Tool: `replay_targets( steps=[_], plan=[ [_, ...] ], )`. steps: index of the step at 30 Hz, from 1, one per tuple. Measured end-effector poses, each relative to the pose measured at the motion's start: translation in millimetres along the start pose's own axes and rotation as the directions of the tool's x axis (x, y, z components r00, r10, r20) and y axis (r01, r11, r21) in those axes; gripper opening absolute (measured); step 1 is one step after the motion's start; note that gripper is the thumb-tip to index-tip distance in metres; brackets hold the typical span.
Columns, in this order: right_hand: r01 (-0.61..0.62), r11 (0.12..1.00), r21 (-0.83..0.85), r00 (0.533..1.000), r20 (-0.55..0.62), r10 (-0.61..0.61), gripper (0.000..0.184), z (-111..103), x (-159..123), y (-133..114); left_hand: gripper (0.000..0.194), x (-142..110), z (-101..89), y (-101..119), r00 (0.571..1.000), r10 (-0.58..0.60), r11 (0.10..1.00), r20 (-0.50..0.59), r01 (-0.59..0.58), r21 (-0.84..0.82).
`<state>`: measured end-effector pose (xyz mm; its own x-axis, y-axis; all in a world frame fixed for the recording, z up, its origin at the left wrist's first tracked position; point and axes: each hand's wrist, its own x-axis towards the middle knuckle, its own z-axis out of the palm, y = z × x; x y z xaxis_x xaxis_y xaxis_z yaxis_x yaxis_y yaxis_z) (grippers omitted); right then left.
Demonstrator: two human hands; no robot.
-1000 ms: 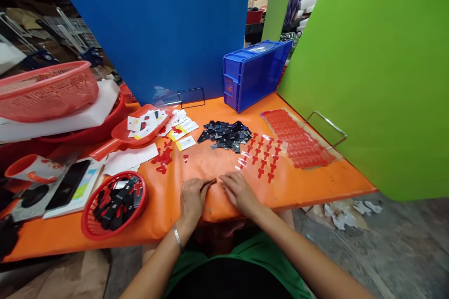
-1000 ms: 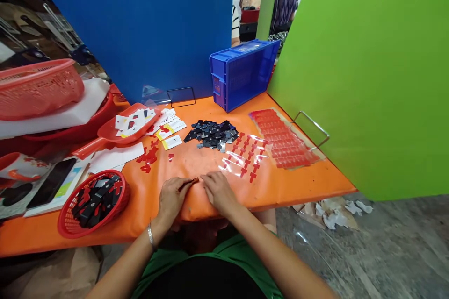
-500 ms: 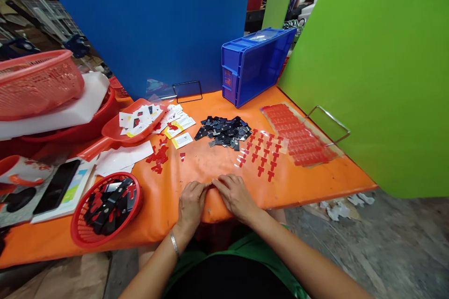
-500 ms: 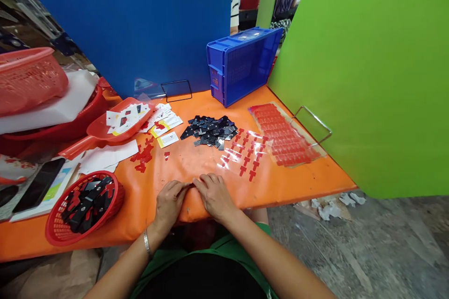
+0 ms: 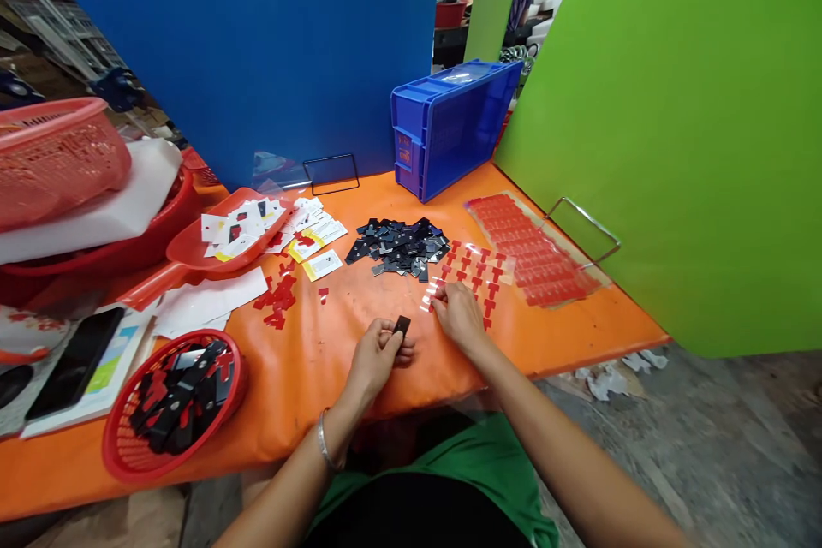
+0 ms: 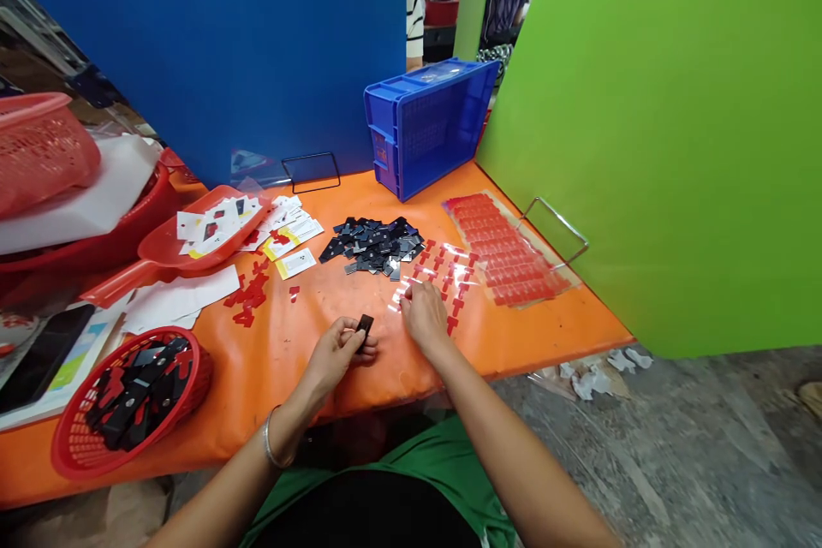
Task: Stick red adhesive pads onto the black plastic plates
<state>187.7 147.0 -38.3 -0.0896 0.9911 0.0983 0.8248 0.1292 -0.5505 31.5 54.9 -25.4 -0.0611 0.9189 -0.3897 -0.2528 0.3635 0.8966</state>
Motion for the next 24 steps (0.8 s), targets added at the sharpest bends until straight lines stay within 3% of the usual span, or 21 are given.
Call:
replay_targets(
  steps=[4,7,13,18,24],
  plan=[
    [-0.010,0.999,-0.046,0.999,0.036,0.012,0.006,0.4,0.8,-4.3,0.036,2.5,6.3,-3.5,0.998,-0.054,0.999,0.044,0.054,-0.004],
    [0.016,0.998,-0.059,1.000,-0.008,-0.016,0.007,2.6,-2.6,-3.6,0.029,14.4,5.7,2.5,0.999,-0.037,0.999,0.037,0.036,0.034],
    [0.175,0.983,-0.054,0.975,-0.129,-0.180,0.015,10.0,-14.1,-0.5,0.016,68.2,23.5,26.2,0.998,0.050,0.988,0.028,-0.053,0.146],
    [0.191,0.981,-0.027,0.962,-0.192,-0.193,0.010,12.7,-14.9,-1.5,0.010,103.0,47.6,35.5,0.997,0.030,0.976,0.070,-0.045,0.213],
    [0.203,0.973,0.110,0.967,-0.179,-0.182,0.010,10.7,-20.9,-2.5,0.015,110.9,55.1,36.7,0.998,0.040,0.958,0.057,-0.054,0.281]
  ],
)
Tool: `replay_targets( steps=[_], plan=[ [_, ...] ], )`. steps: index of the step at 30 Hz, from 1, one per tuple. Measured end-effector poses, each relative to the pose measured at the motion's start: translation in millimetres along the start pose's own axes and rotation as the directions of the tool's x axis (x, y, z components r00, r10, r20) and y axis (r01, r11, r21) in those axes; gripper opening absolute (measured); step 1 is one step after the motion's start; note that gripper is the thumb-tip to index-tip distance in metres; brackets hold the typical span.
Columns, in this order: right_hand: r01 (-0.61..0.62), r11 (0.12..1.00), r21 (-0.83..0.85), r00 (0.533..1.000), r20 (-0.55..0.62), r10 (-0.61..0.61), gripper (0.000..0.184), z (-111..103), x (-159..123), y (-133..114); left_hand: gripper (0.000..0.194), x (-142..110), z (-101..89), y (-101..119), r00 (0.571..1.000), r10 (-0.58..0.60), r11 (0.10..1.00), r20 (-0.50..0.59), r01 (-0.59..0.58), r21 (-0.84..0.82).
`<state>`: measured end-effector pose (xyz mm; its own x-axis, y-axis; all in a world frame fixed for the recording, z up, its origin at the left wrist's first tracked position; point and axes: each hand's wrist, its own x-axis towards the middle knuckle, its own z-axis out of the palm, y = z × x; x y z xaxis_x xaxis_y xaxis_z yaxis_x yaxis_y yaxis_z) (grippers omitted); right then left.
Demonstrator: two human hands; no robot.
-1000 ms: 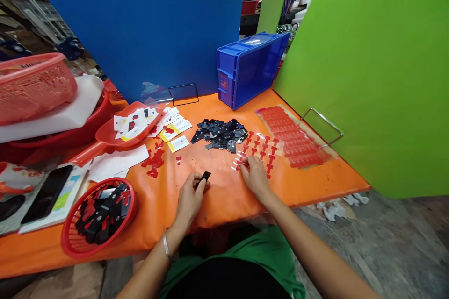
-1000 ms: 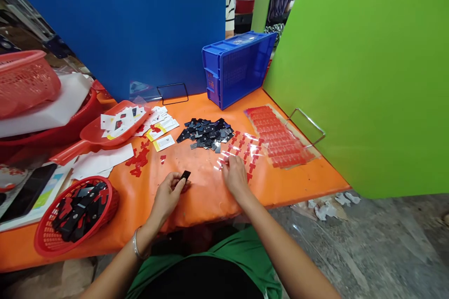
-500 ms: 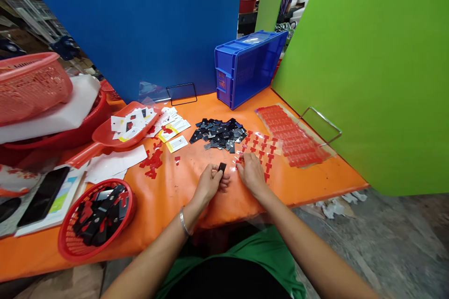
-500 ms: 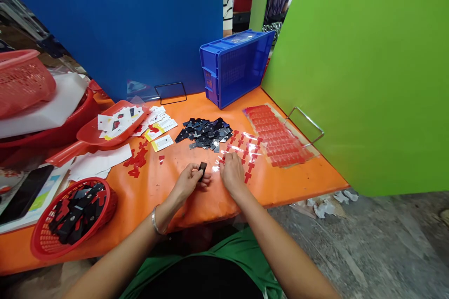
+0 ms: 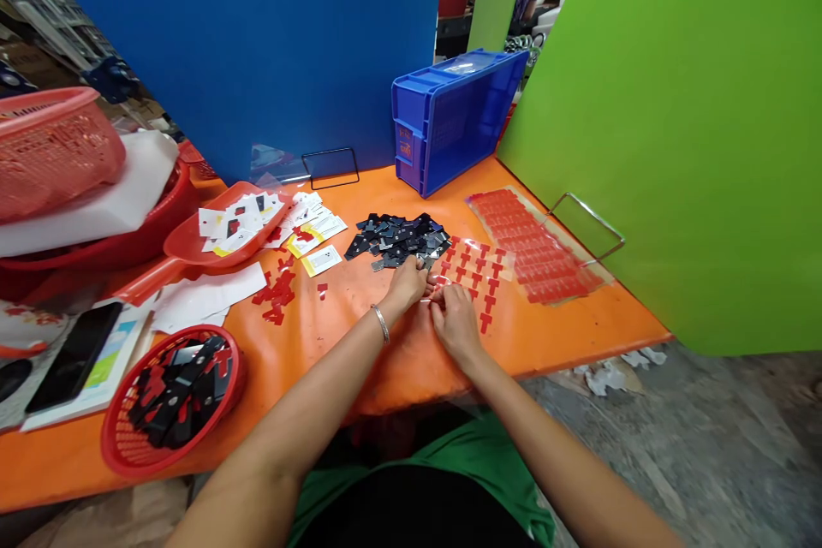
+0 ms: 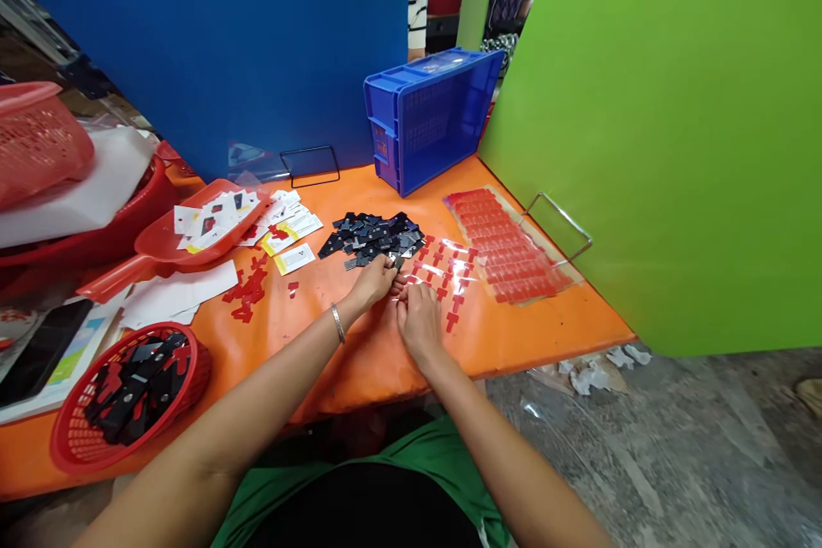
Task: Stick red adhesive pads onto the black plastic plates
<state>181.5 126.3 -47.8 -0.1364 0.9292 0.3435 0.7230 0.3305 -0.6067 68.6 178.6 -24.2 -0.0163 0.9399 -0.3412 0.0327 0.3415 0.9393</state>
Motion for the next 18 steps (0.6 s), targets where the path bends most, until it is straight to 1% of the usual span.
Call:
replay_targets(
  steps=[2,4,7,9,11,14,16,18],
  plan=[
    [0.014,0.992,0.127,1.000,-0.002,-0.014,0.009,-3.9,-5.2,-0.7,0.016,-1.4,0.6,-0.6,0.999,0.019,1.000,-0.026,-0.018,0.019],
    [0.022,0.965,0.261,1.000,-0.012,-0.019,0.006,-9.7,-11.2,-1.9,0.017,-2.9,1.7,-1.2,0.998,0.039,0.999,-0.049,-0.037,0.025],
    [0.009,0.919,0.394,0.999,-0.040,0.007,0.002,-19.8,-19.4,-5.2,0.018,-4.5,3.6,-0.5,0.996,0.051,0.999,-0.072,-0.051,0.013],
    [-0.030,0.891,0.454,0.998,-0.035,0.051,0.002,-25.6,-22.8,-8.2,0.017,-6.9,3.0,1.6,0.996,0.048,0.999,-0.076,-0.048,-0.003],
    [-0.096,0.851,0.517,0.994,-0.002,0.114,0.006,-29.1,-24.3,-11.2,0.015,-13.6,-0.5,3.8,0.996,0.051,0.998,-0.077,-0.053,-0.018],
    [-0.197,0.774,0.601,0.975,0.034,0.221,0.013,-28.9,-25.5,-14.8,0.008,-36.2,-11.3,3.7,0.999,0.021,0.993,-0.042,-0.026,-0.113],
    [-0.251,0.719,0.649,0.957,0.055,0.284,0.017,-25.4,-27.4,-17.2,0.005,-58.5,-19.8,-0.2,0.999,-0.052,0.973,-0.001,0.050,-0.226],
    [-0.303,0.668,0.679,0.940,0.096,0.329,0.019,-20.0,-31.1,-20.4,0.010,-81.8,-26.8,-7.3,0.990,-0.135,0.934,0.042,0.141,-0.327]
  ],
)
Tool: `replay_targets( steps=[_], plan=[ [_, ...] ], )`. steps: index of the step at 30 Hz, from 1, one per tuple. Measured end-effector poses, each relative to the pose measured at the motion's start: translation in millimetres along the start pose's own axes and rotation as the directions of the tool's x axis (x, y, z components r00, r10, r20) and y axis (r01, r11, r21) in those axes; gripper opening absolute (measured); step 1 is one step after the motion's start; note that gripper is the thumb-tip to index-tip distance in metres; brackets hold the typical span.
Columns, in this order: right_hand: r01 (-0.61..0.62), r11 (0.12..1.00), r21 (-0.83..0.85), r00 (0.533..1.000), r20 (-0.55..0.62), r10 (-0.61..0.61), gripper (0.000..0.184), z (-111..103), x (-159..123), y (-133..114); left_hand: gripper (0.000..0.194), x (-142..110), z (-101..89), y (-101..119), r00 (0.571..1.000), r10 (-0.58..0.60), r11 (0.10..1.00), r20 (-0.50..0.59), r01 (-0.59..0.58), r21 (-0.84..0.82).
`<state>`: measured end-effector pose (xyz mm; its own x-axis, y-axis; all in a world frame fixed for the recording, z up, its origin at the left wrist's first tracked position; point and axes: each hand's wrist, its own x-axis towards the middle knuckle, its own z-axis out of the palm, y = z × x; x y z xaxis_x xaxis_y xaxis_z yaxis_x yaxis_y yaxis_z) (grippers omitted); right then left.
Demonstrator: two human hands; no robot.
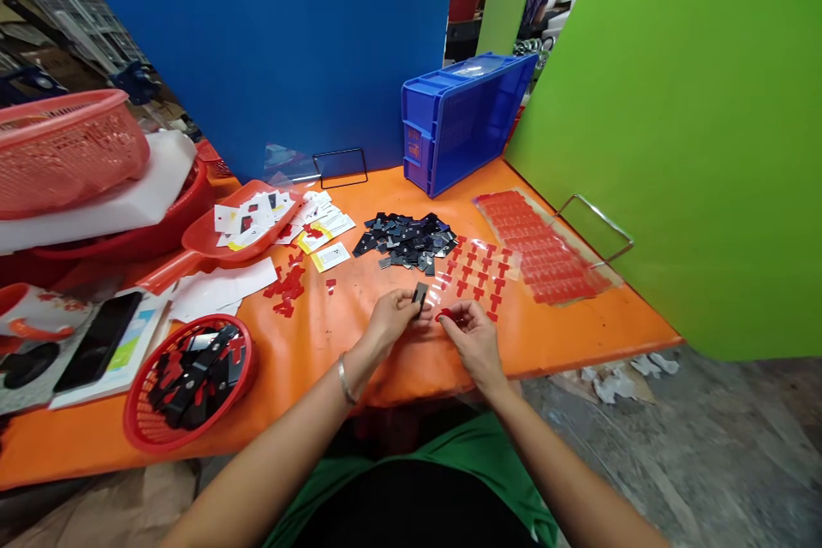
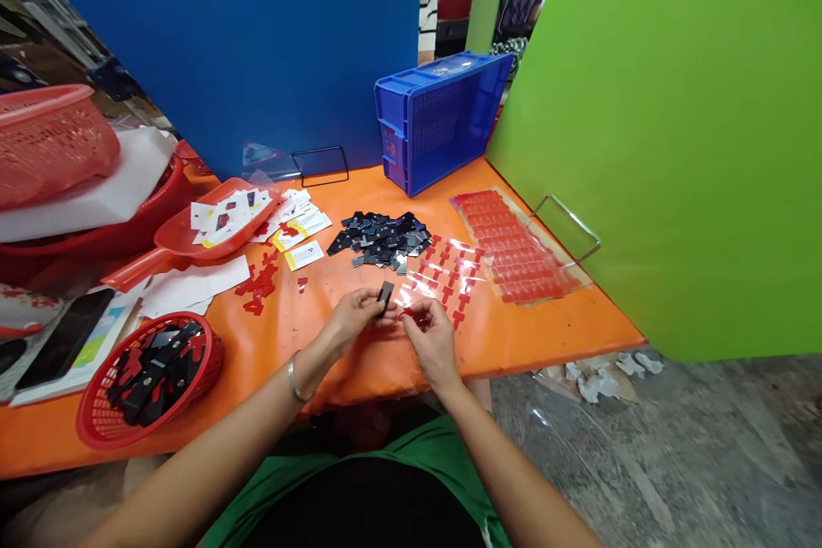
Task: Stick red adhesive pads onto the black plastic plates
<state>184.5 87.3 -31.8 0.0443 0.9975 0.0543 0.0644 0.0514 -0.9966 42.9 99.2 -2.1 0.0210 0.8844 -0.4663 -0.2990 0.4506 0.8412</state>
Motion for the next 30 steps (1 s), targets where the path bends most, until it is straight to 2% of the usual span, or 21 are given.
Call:
replay_targets(
  steps=[4,9,30],
  plan=[
    [-0.064,0.998,0.012,0.997,0.050,0.064,0.016,13.0,-12.3,4.7,0.021,-29.2,-11.0,-20.7,0.990,-0.131,0.982,0.056,0.137,-0.130],
    [-0.056,0.998,-0.039,0.993,0.098,0.060,0.013,21.4,-22.6,7.1,0.021,-31.8,-16.8,-38.2,0.988,-0.111,0.978,0.105,0.127,-0.163],
    [-0.009,0.989,-0.144,0.992,0.124,0.027,0.011,21.6,-24.1,12.5,0.022,-31.1,-19.8,-38.6,0.987,-0.094,0.981,0.134,0.115,-0.155]
  ],
)
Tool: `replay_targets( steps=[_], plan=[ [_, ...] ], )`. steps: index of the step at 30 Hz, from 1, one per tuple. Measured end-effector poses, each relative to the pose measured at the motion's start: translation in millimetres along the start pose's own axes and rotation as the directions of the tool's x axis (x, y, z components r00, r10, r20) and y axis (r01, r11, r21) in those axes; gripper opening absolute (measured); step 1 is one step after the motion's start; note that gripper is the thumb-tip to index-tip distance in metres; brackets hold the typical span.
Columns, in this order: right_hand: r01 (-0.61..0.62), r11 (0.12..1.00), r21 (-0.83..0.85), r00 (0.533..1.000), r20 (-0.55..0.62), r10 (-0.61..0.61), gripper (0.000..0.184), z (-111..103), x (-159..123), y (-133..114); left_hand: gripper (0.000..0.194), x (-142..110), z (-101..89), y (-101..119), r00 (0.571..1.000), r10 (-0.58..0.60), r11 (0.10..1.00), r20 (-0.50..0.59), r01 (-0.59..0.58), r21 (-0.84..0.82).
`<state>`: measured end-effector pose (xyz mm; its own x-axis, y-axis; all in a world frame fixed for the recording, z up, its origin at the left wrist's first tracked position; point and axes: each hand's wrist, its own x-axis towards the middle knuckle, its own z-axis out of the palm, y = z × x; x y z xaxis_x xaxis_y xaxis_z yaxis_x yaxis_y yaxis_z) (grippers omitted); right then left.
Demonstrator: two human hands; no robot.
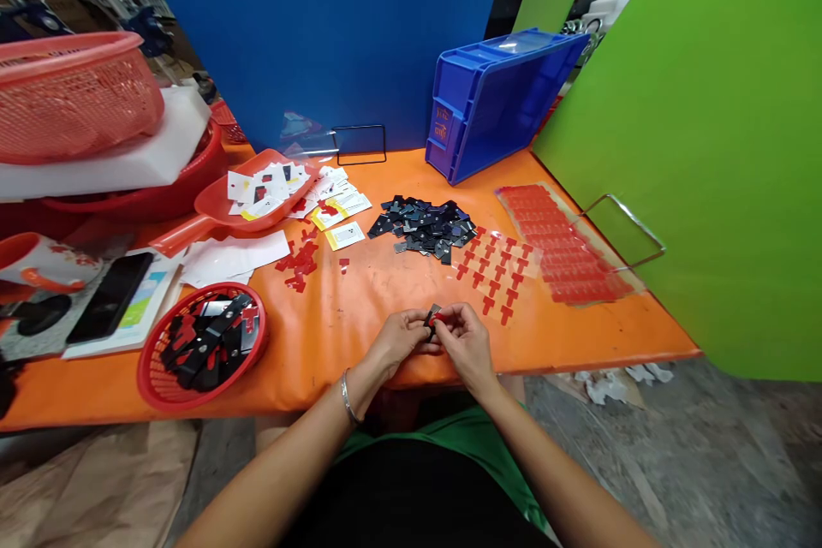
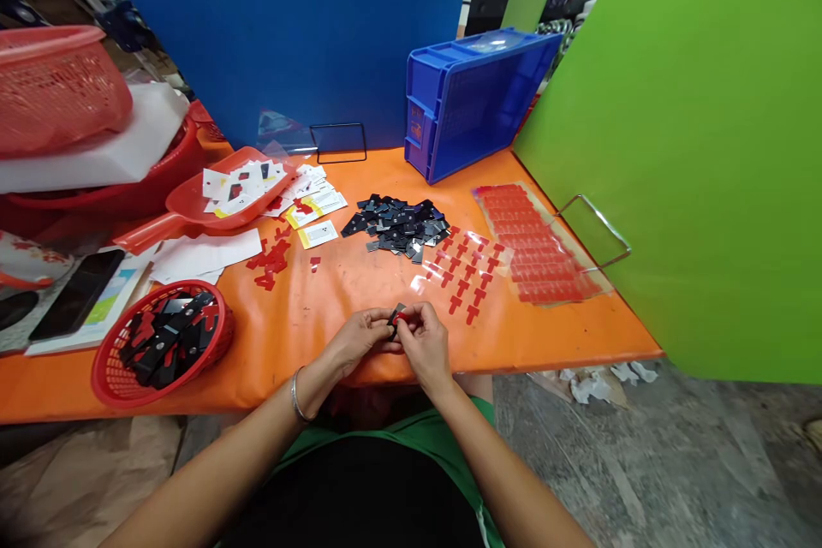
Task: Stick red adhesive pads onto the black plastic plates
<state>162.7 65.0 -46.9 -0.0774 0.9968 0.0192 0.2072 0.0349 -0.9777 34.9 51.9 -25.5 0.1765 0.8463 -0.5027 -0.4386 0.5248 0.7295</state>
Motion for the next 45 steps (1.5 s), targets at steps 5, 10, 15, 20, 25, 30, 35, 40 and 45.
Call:
replay_targets(
  steps=[5,10,15,20,25,30,35,40,45],
  plan=[
    [0.009,1.000,-0.029,1.000,-0.007,-0.009,0.011,-0.1,0.1,0.1,0.022,-0.9,0.5,0.7,1.000,0.003,1.000,0.006,-0.003,-0.001],
    [0.020,0.998,-0.053,1.000,-0.014,-0.020,0.010,0.2,0.4,-0.4,0.022,-1.2,0.7,1.3,1.000,-0.002,1.000,0.002,0.002,-0.007],
    [0.027,0.998,-0.062,1.000,-0.014,-0.028,0.011,0.1,0.1,0.3,0.023,-2.1,1.2,2.1,1.000,-0.013,1.000,-0.001,0.013,-0.016],
    [0.033,0.997,-0.070,0.999,-0.008,-0.034,0.010,0.2,-1.3,-3.9,0.025,-3.1,1.6,3.2,1.000,-0.007,1.000,0.006,0.007,-0.009],
    [0.048,0.995,-0.087,0.999,0.003,-0.048,0.009,-0.5,-3.0,-5.6,0.024,-3.2,1.3,3.2,1.000,-0.009,1.000,0.004,0.009,-0.003],
    [0.060,0.996,-0.068,0.998,0.022,-0.059,0.010,-1.4,-3.6,-1.7,0.022,-2.5,0.0,1.8,1.000,-0.013,1.000,0.000,0.013,-0.005],
    [0.058,0.996,-0.071,0.998,0.023,-0.057,0.013,-1.8,-4.0,-0.2,0.013,-1.7,2.1,1.6,1.000,-0.006,1.000,-0.019,0.006,0.001],
    [0.065,0.997,-0.047,0.997,0.032,-0.064,0.012,-1.8,-6.2,1.1,0.008,0.2,7.5,-0.7,0.993,-0.002,1.000,-0.121,0.003,0.006],
    [0.164,0.978,-0.132,0.985,-0.027,-0.169,0.012,-1.9,-7.6,1.8,0.011,0.2,8.0,-2.4,0.993,0.020,1.000,-0.113,-0.019,0.006]
  ],
)
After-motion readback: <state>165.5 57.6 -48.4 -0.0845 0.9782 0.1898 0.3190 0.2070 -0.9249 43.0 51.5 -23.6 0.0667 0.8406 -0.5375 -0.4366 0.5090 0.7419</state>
